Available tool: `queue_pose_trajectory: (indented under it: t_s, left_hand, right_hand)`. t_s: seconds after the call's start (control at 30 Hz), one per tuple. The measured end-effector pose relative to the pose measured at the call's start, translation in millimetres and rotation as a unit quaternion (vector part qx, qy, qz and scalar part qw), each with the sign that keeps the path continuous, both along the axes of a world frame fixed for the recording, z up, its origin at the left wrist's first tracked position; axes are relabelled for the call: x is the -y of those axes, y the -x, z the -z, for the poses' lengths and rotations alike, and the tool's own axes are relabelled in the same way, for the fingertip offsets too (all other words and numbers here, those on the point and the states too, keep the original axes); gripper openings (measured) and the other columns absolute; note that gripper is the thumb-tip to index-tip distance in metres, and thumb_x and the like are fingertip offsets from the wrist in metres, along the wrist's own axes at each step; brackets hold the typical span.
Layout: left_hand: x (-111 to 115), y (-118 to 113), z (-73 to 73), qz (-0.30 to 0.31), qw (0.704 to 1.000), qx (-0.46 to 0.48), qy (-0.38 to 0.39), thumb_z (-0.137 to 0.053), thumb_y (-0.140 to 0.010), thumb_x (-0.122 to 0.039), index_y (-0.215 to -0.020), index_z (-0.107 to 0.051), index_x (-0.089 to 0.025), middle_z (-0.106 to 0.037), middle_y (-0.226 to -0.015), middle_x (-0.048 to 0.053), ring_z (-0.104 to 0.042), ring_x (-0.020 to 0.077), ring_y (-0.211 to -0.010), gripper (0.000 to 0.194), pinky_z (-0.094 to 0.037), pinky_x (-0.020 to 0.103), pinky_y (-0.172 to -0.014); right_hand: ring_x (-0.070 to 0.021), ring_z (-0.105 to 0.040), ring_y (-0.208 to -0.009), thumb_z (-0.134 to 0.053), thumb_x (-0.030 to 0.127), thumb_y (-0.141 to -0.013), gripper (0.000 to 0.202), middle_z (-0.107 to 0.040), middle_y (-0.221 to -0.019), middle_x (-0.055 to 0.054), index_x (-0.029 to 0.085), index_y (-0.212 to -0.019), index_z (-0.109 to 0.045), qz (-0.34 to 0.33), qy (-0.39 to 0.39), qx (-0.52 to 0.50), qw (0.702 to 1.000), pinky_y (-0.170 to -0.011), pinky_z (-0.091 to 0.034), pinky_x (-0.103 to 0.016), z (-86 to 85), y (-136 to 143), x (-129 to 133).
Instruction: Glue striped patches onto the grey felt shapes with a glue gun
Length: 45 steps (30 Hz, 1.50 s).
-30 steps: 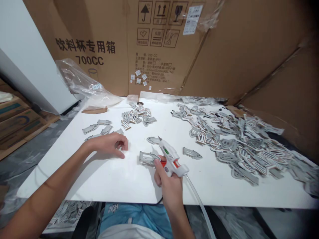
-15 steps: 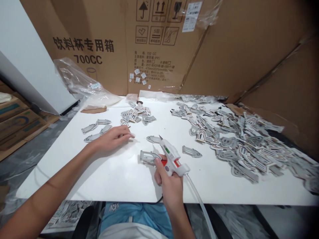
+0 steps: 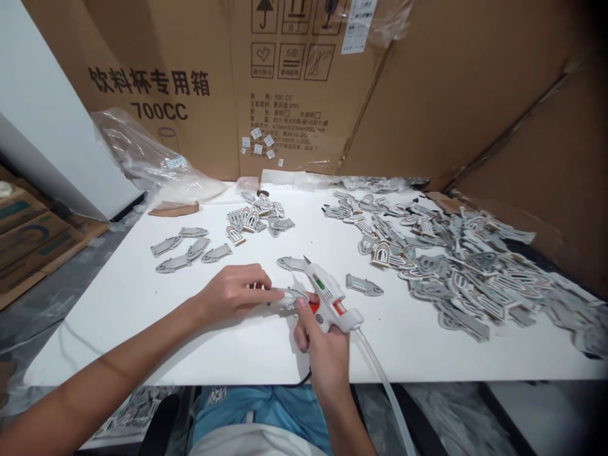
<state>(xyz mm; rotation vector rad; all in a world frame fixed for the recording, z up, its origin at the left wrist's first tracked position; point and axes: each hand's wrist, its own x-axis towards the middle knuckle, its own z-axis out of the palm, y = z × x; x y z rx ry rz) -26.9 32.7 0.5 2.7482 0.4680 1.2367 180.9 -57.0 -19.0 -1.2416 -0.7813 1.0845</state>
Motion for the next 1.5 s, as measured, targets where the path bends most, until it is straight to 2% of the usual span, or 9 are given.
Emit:
queue_pose_trajectory:
  t_s: [0.17,0.37,0.67,0.9,1.0,1.1,1.23,1.37,1.5]
  left_hand:
    - [3.3,-2.6,-2.6,-0.001,1.0,-0.028,-0.014,-0.06,-0.105,-0.012,-0.134,-0.072,-0.027,-0.076,-0.096,0.006,-0.066,0.0164,-0.076,0.034,-0.05,0.027,-0.064]
    - [1.7,-0.8,-5.2,0.009,1.0,-0.03,-0.002,-0.062,-0.103,-0.011,-0.131,-0.073,-0.026,-0.076,-0.097,0.007,-0.062,0.0169,-0.077,0.033,-0.049,0.028,-0.066]
    - [3.2,-0.8,-6.3,-0.008,0.999,-0.05,-0.015,-0.062,-0.106,-0.017,-0.135,-0.072,-0.029,-0.075,-0.096,0.005,-0.066,0.0161,-0.077,0.034,-0.049,0.028,-0.065]
    - [5.5,-1.9,-10.5,-0.021,0.995,-0.074,-0.055,-0.061,-0.102,-0.018,-0.131,-0.072,-0.024,-0.076,-0.102,0.008,-0.068,0.0188,-0.082,0.032,-0.052,0.031,-0.067]
    - [7.6,-4.1,-11.5,-0.017,0.996,-0.077,-0.036,-0.06,-0.099,-0.016,-0.131,-0.072,-0.023,-0.077,-0.106,0.009,-0.068,0.0206,-0.084,0.036,-0.055,0.033,-0.07]
    - [10.0,-6.6,-9.3,-0.022,0.997,-0.062,0.03,-0.063,-0.102,-0.019,-0.13,-0.074,-0.024,-0.077,-0.116,0.011,-0.071,0.0209,-0.091,0.031,-0.056,0.033,-0.076]
    - [13.7,-11.5,-5.1,-0.02,0.976,-0.024,0.217,-0.066,-0.108,-0.03,-0.121,-0.077,-0.023,-0.078,-0.109,0.008,-0.072,0.0173,-0.089,0.019,-0.056,0.03,-0.081]
    - [16.3,-15.3,-4.3,-0.028,0.902,0.024,0.431,-0.077,-0.101,-0.041,-0.137,-0.071,-0.023,-0.076,-0.097,0.004,-0.068,0.0159,-0.08,0.04,-0.054,0.028,-0.075]
    - [14.9,-17.4,-4.0,-0.021,0.825,0.058,0.562,-0.079,-0.098,-0.048,-0.102,-0.078,-0.017,-0.07,-0.074,0.002,-0.063,0.0139,-0.068,0.032,-0.049,0.025,-0.065]
  right_hand:
    - [-0.0083,-0.035,-0.043,-0.086,0.064,-0.091,0.05,-0.042,-0.052,0.011,0.019,-0.107,-0.071,0.0,-0.002,-0.006,1.0,-0.044,-0.03,-0.022,-1.9,-0.3,-0.2]
    - [-0.0077,-0.037,-0.042,-0.093,0.058,-0.084,0.051,-0.045,-0.051,0.011,0.021,-0.107,-0.066,0.003,0.015,-0.041,0.999,-0.042,-0.029,-0.021,-0.1,-1.6,-1.6]
    - [-0.0072,-0.036,-0.042,-0.092,0.055,-0.088,0.047,-0.044,-0.051,0.012,0.02,-0.107,-0.067,-0.016,0.009,-0.049,0.999,-0.043,-0.029,-0.02,-3.7,-1.2,-0.5]
    - [-0.0059,-0.038,-0.042,-0.091,0.055,-0.088,0.046,-0.048,-0.055,0.011,0.02,-0.108,-0.068,-0.019,0.009,-0.049,0.999,-0.043,-0.029,-0.019,-3.2,-2.3,-0.9]
    - [-0.0064,-0.038,-0.042,-0.091,0.054,-0.089,0.045,-0.047,-0.054,0.012,0.02,-0.108,-0.068,-0.021,0.003,-0.053,0.998,-0.043,-0.029,-0.019,-3.2,-3.1,-1.9]
    - [-0.0065,-0.036,-0.042,-0.09,0.052,-0.09,0.043,-0.044,-0.052,0.013,0.021,-0.107,-0.067,-0.028,-0.005,-0.057,0.998,-0.044,-0.029,-0.019,-4.7,-3.3,-2.4]
    - [-0.0069,-0.037,-0.043,-0.09,0.056,-0.089,0.047,-0.046,-0.053,0.011,0.019,-0.109,-0.068,-0.025,0.004,-0.032,0.999,-0.044,-0.029,-0.02,-4.3,-3.1,-0.7]
    - [-0.0085,-0.038,-0.045,-0.086,0.06,-0.09,0.05,-0.044,-0.05,0.011,0.018,-0.111,-0.07,-0.016,0.01,0.02,1.0,-0.046,-0.03,-0.021,-5.2,-1.7,2.4]
    - [-0.0097,-0.038,-0.046,-0.079,0.059,-0.097,0.046,-0.048,-0.054,0.009,0.017,-0.115,-0.075,-0.003,0.0,0.059,0.998,-0.048,-0.031,-0.023,-14.0,0.9,4.5]
